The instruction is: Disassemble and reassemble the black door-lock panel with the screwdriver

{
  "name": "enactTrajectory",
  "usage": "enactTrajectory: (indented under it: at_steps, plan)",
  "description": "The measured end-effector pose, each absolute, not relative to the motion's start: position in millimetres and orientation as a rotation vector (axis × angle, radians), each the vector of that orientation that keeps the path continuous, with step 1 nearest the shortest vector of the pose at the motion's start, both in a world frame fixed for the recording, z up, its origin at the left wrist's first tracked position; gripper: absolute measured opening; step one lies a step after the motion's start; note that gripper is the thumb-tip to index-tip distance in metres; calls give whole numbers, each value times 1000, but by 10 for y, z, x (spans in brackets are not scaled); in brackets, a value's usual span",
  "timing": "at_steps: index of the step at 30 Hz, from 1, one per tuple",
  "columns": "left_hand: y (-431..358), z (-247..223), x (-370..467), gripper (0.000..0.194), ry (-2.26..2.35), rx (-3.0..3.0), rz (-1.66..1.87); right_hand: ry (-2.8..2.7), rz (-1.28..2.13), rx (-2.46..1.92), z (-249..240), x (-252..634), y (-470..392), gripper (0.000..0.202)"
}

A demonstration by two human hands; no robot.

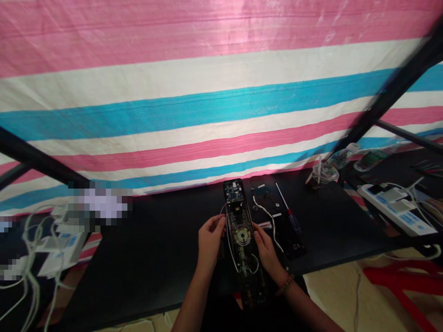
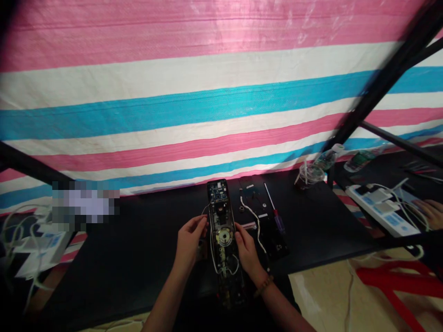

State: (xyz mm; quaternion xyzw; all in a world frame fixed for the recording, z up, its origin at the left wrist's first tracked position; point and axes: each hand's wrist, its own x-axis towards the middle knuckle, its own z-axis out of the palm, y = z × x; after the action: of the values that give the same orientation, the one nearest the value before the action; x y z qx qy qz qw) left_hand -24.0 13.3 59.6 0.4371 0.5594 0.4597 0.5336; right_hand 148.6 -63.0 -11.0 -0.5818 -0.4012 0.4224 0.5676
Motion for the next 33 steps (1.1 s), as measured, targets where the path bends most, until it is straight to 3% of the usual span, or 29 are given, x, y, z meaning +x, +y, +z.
enactTrajectory:
  at_steps: [8, 13, 19, 23, 33]
  plan:
    - [-284, 518, -391, 62, 1367, 982, 1030, -995, 982, -1366, -139, 1522, -621, 47]
    - [-366, 489, -703, 51, 1458, 1073, 1058, -1006, 876, -1371, -82, 1504, -656, 42]
    - [49, 448, -1632, 52, 1942, 1422, 1210, -1021, 897, -1377, -63, 1512, -680, 42]
    - [363, 470, -2384, 45, 2399, 1626, 1012, -1005, 956, -1390, -125, 1527, -667, 49]
    - [1257, 514, -3135, 38, 2506, 1739, 726, -987, 951, -1402, -231, 1537, -670, 45]
